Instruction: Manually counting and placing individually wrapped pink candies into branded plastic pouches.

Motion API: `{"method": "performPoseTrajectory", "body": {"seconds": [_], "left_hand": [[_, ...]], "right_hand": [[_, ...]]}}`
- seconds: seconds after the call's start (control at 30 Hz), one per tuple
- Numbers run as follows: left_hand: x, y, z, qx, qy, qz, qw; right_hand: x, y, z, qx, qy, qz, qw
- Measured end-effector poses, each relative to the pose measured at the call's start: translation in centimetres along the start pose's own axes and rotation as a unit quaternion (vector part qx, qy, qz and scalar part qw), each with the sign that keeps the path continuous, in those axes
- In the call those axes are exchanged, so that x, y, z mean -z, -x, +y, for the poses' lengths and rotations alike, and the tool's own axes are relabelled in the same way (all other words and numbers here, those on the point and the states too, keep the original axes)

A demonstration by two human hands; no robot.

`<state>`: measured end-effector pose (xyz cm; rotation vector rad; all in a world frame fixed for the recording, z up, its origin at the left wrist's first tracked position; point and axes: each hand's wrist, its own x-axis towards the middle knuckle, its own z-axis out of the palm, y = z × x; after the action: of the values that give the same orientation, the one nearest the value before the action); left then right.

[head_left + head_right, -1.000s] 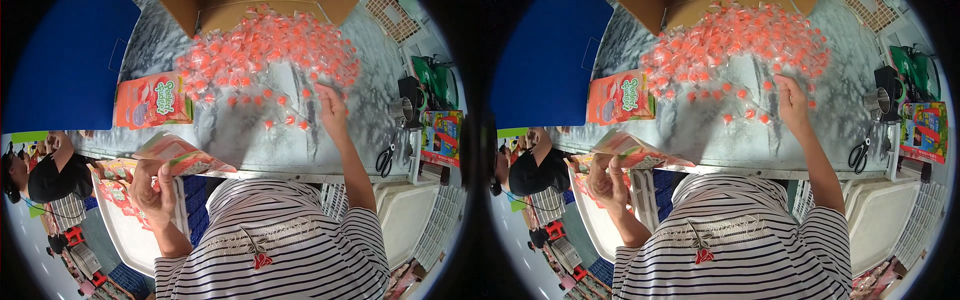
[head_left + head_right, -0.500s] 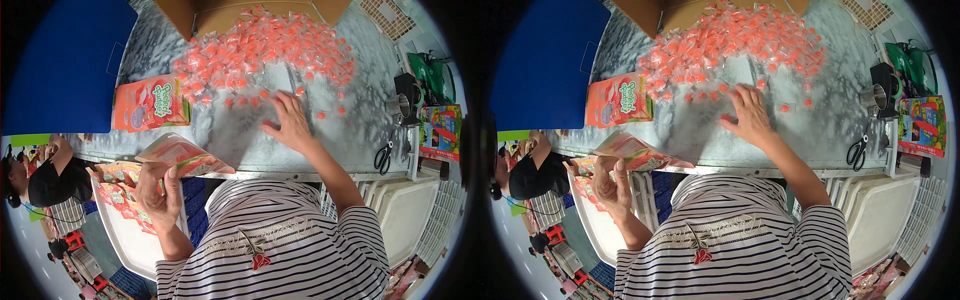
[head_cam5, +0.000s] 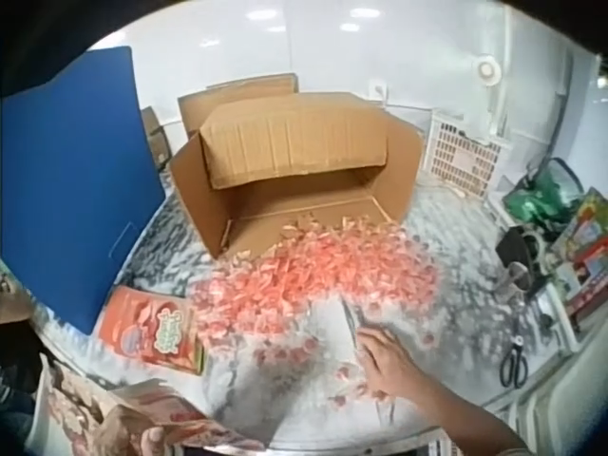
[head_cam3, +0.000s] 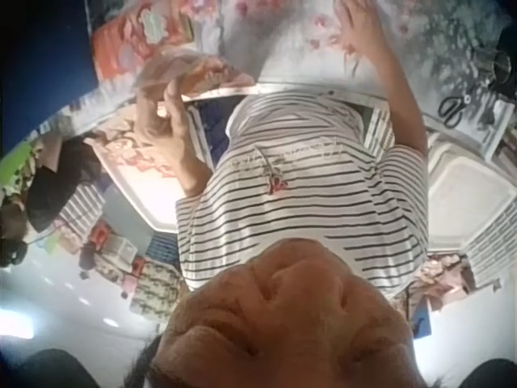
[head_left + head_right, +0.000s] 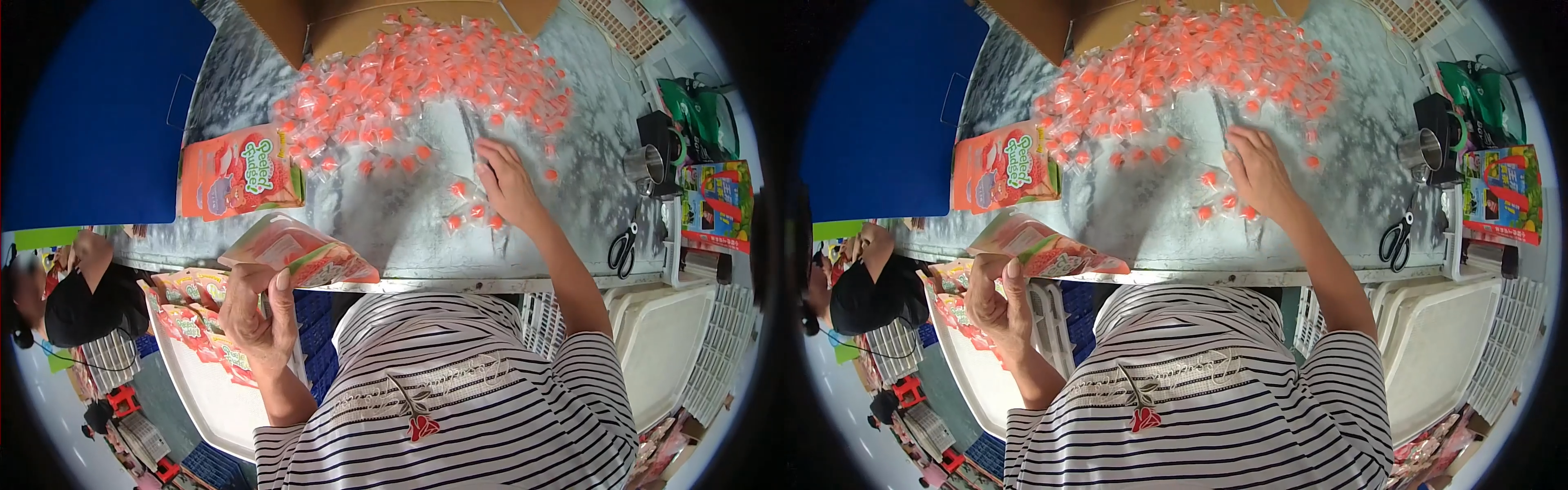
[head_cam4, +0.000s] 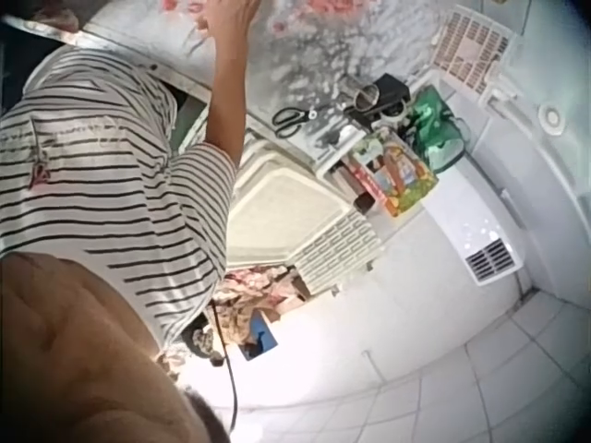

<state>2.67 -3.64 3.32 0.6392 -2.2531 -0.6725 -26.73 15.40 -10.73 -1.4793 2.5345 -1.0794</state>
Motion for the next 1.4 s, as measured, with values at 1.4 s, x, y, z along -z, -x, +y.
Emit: {"method": "performPoseTrajectory", "body": {"seconds": [1.4], "left_hand": [[-3.4, -2.3, 2.9, -0.147, 0.075, -0.131, 0.978]], "right_hand": [[9.9, -3.9, -14.2, 0.019, -0.372, -0.1, 0.923]]}}
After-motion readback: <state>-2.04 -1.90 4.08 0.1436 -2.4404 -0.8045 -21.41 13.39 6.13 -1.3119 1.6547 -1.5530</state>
